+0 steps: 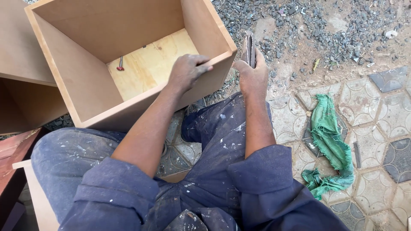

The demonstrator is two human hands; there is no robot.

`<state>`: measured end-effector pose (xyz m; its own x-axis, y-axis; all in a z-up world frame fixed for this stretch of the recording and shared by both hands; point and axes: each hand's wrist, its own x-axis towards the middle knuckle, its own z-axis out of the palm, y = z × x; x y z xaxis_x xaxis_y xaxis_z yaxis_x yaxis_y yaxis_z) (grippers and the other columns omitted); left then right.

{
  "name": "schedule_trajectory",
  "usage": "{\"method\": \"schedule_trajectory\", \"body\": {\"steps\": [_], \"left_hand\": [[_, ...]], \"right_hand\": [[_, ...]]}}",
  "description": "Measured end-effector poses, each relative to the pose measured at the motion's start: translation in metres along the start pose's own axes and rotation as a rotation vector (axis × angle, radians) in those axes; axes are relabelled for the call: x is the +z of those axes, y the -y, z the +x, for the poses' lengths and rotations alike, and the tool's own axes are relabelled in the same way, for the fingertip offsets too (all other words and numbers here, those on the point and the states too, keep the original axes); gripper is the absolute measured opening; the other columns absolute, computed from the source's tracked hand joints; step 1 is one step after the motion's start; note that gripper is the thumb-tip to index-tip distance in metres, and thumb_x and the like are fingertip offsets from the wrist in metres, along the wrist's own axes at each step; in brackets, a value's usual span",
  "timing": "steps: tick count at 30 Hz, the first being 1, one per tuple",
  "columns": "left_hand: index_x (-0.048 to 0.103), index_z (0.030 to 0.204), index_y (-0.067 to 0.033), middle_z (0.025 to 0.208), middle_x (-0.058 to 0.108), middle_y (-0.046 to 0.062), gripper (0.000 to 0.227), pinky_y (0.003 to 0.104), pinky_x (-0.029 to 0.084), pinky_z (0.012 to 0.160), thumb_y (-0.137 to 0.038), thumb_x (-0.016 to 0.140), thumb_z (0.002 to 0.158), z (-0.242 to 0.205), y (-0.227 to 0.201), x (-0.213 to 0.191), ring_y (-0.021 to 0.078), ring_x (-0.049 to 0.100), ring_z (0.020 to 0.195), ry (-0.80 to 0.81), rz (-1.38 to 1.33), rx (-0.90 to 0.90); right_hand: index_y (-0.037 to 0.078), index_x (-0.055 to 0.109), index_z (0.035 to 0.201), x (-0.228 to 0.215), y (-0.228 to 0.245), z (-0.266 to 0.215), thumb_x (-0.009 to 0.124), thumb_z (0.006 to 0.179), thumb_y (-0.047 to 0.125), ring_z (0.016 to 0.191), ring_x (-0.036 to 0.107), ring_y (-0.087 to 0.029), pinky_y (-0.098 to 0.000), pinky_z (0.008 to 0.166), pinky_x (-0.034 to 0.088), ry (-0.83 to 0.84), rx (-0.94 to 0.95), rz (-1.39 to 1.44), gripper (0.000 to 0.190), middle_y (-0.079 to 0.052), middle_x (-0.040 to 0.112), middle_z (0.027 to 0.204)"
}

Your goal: Sanding the edges and surfaces of a wooden box using a hand sanding block to smooth the finish.

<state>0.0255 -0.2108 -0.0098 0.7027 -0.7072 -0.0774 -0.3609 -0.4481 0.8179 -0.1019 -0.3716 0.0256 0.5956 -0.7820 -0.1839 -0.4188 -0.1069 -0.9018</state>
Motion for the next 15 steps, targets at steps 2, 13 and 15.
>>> {"method": "schedule_trajectory", "body": {"steps": [2, 13, 15], "left_hand": [[0.078, 0.115, -0.022, 0.111, 0.075, 0.01, 0.024, 0.052, 0.053, 0.093, -0.031, 0.07, 0.094, -0.018, 0.007, -0.012, 0.0392, 0.066, 0.112, 0.009, -0.005, -0.041], [0.076, 0.12, -0.0175, 0.12, 0.074, 0.01, 0.033, 0.051, 0.05, 0.1, -0.032, 0.072, 0.091, -0.108, 0.057, -0.079, 0.0374, 0.063, 0.119, 0.005, 0.018, -0.169], [0.078, 0.115, -0.0222, 0.115, 0.075, 0.007, 0.033, 0.045, 0.052, 0.095, -0.036, 0.078, 0.086, -0.119, 0.074, -0.086, 0.0345, 0.065, 0.117, -0.011, 0.002, -0.284]], "right_hand": [[0.016, 0.06, 0.138, 0.0, -0.004, 0.001, 0.074, 0.067, 0.028, 0.084, 0.062, -0.016, -0.0298, 0.072, 0.049, 0.007, -0.015, -0.001, 0.073, -0.004, 0.061, 0.093], [0.026, 0.062, 0.141, 0.003, 0.01, -0.007, 0.077, 0.066, 0.029, 0.085, 0.063, -0.014, -0.027, 0.075, 0.049, 0.27, -0.124, -0.078, 0.077, -0.002, 0.064, 0.093], [0.023, 0.058, 0.145, 0.006, 0.004, -0.004, 0.077, 0.064, 0.032, 0.099, 0.064, -0.021, -0.0322, 0.084, 0.049, 0.237, -0.11, -0.153, 0.084, -0.008, 0.065, 0.11]]}}
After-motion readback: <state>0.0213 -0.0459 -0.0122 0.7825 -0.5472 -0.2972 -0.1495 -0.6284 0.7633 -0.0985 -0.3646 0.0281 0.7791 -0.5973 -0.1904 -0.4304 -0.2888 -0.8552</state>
